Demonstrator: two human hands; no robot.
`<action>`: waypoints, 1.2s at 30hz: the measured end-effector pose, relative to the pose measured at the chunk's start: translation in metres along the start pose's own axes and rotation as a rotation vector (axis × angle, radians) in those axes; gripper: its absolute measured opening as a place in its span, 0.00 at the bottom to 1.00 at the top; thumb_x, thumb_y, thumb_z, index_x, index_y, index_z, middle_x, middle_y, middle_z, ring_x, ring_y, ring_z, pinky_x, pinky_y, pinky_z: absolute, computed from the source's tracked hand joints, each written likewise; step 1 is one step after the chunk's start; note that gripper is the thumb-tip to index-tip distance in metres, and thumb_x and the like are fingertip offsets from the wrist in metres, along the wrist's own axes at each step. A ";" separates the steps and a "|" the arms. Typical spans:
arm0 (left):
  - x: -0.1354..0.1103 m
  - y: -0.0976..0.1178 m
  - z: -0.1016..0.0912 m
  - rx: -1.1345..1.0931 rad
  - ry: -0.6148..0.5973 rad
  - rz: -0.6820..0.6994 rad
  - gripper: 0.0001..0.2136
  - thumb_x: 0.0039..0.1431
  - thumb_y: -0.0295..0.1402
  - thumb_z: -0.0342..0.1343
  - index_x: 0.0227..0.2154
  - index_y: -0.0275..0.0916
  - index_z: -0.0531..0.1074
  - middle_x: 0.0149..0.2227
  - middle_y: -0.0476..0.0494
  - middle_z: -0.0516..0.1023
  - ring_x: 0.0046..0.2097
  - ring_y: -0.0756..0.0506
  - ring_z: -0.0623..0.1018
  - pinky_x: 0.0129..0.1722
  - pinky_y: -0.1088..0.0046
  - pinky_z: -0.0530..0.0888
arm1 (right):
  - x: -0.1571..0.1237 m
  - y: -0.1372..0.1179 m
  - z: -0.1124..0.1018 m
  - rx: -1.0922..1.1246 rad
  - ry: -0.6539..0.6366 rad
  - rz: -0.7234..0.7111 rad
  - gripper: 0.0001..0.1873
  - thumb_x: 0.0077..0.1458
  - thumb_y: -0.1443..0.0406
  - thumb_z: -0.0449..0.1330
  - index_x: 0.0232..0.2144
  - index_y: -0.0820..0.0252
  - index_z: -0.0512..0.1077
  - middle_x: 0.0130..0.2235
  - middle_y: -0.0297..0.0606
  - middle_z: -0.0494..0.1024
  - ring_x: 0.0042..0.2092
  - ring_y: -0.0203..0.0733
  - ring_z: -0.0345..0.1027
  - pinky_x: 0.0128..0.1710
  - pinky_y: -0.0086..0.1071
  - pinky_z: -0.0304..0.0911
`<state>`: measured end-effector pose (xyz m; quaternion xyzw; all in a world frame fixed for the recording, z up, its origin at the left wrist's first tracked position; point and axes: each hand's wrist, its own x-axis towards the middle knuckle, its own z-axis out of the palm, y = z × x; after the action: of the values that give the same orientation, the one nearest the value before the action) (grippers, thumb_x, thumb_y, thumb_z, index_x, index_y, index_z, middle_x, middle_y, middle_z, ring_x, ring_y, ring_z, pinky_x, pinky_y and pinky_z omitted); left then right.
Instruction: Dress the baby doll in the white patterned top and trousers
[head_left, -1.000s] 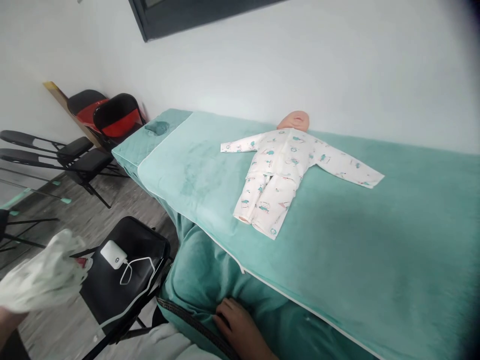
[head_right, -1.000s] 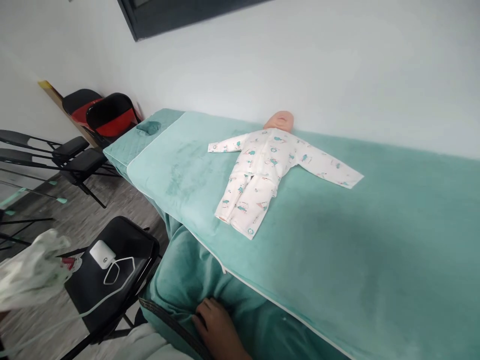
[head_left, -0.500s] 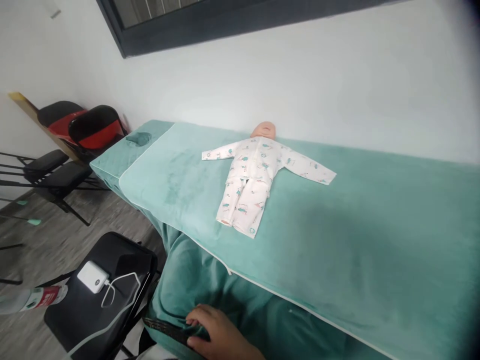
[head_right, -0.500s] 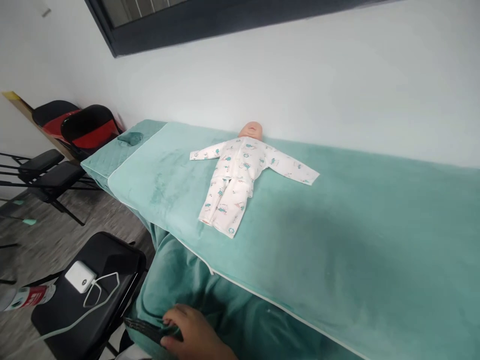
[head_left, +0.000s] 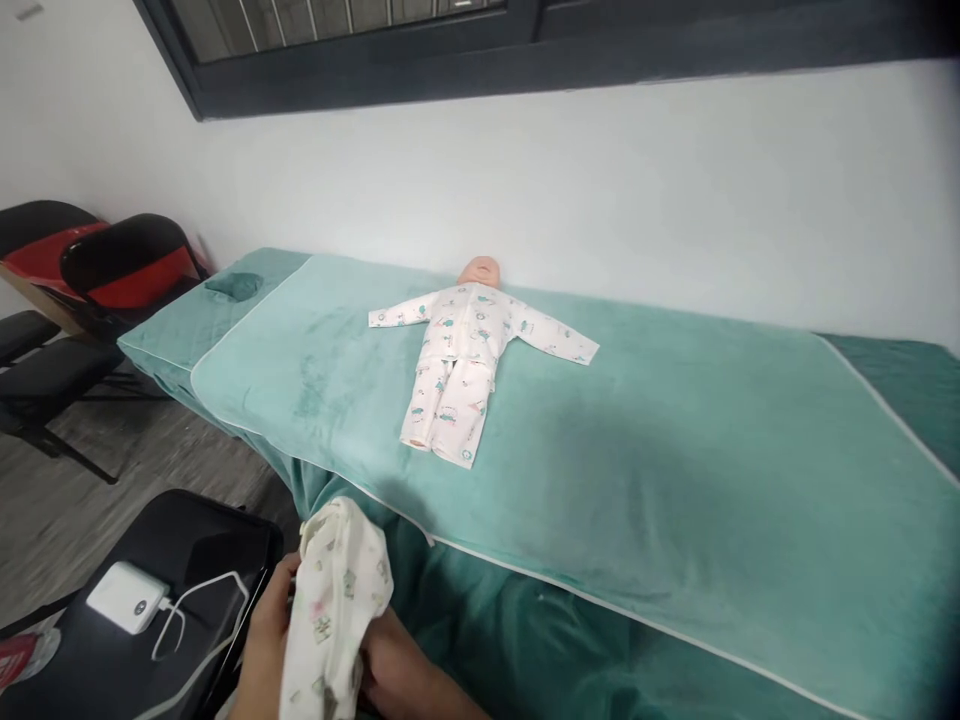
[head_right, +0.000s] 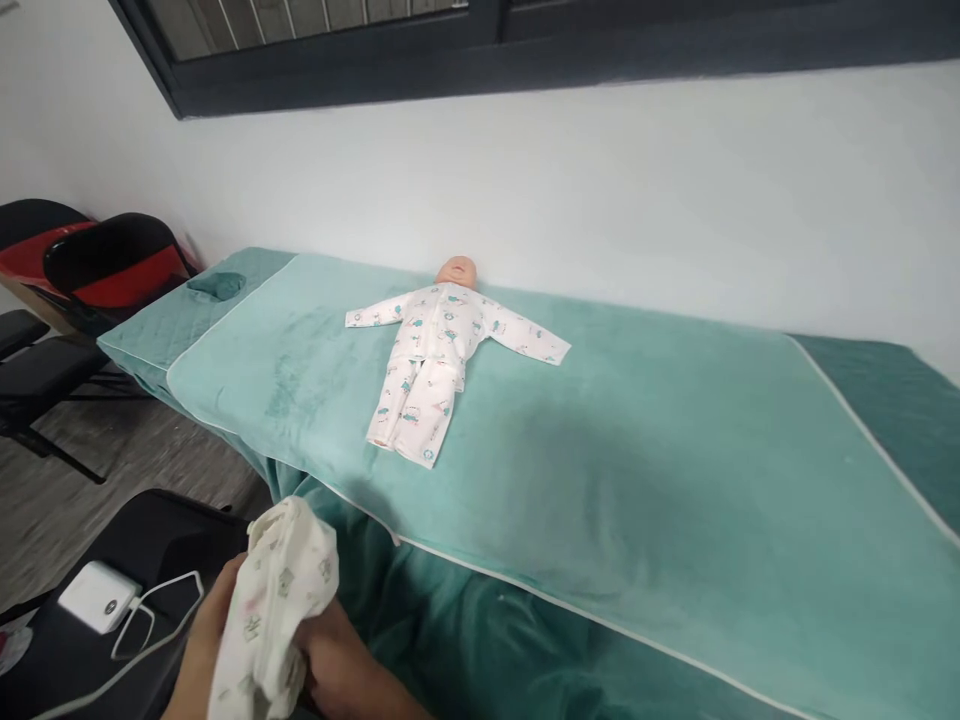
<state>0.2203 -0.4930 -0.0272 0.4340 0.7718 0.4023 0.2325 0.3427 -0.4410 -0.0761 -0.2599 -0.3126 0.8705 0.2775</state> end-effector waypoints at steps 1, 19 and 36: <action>0.007 -0.004 0.009 -0.014 0.022 0.028 0.23 0.56 0.50 0.63 0.55 0.55 0.74 0.47 0.46 0.83 0.48 0.31 0.83 0.46 0.49 0.83 | 0.005 -0.003 0.002 0.095 0.045 -0.014 0.28 0.49 0.43 0.67 0.50 0.44 0.77 0.46 0.34 0.84 0.50 0.54 0.78 0.43 0.46 0.76; -0.003 -0.070 0.083 0.221 -0.050 0.714 0.24 0.63 0.29 0.55 0.62 0.52 0.69 0.56 0.42 0.82 0.55 0.39 0.83 0.52 0.62 0.84 | -0.002 -0.323 -0.171 -1.315 1.276 -0.751 0.40 0.51 0.51 0.67 0.63 0.54 0.64 0.62 0.53 0.68 0.60 0.60 0.67 0.58 0.55 0.66; 0.253 0.124 0.149 -0.157 0.115 0.766 0.14 0.69 0.29 0.50 0.53 0.40 0.74 0.55 0.38 0.79 0.59 0.42 0.77 0.60 0.56 0.74 | 0.084 -0.340 -0.172 -1.312 0.774 -0.766 0.24 0.61 0.57 0.58 0.57 0.54 0.70 0.61 0.46 0.72 0.63 0.50 0.66 0.63 0.51 0.63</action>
<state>0.2556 -0.1762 -0.0124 0.6482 0.5327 0.5413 0.0543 0.4999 -0.0971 0.0198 -0.5235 -0.7031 0.2090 0.4334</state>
